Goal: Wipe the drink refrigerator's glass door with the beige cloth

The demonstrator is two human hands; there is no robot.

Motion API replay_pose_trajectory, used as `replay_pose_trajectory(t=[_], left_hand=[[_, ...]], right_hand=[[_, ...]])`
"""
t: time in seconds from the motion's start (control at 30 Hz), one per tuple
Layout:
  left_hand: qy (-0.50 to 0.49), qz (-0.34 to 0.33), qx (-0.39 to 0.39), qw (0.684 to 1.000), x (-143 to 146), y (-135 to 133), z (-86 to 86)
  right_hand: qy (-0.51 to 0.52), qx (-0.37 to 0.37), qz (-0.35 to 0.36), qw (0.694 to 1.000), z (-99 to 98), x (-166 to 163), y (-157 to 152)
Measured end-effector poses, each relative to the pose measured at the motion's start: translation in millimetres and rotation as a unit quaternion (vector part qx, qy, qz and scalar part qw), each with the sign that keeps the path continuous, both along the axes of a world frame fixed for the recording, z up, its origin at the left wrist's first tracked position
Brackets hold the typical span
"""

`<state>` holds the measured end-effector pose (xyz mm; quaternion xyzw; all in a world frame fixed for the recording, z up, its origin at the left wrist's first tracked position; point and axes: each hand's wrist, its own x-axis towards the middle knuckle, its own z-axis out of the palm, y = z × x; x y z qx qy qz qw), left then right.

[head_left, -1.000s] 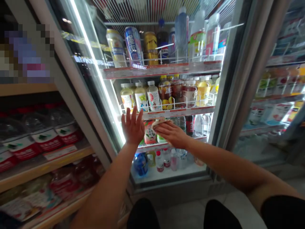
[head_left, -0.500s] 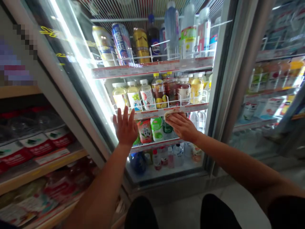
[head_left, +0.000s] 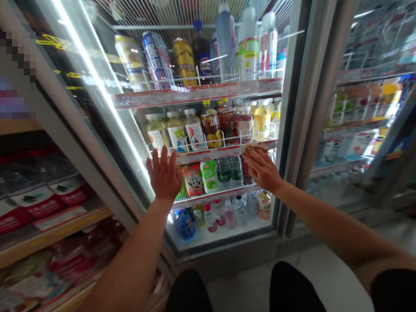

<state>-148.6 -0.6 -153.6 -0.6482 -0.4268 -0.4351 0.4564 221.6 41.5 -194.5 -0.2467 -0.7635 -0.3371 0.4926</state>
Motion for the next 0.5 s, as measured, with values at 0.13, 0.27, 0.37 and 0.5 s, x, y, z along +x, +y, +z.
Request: replay_pose_trajectory(t=[0.13, 0.27, 0.37, 0.5], left_hand=[[-0.018, -0.016, -0.022, 0.999, 0.5, 0.2, 0.2], [-0.026, -0.019, -0.015, 0.999, -0.6, 1.8, 0.2], [-0.023, -0.02, -0.014, 0.999, -1.5, 2.8, -0.3], [-0.016, -0.022, -0.005, 1.0, -1.6, 2.9, -0.8]], right_hand=[[-0.025, -0.005, 0.0, 1.0, -25.5, 3.5, -5.3], [-0.029, 0.013, -0.008, 0.999, -16.8, 13.9, -0.1], [0.059, 0.028, -0.028, 0.997, 5.6, 19.9, 8.8], [0.106, 0.008, -0.033, 0.994, 5.7, 17.3, 11.8]])
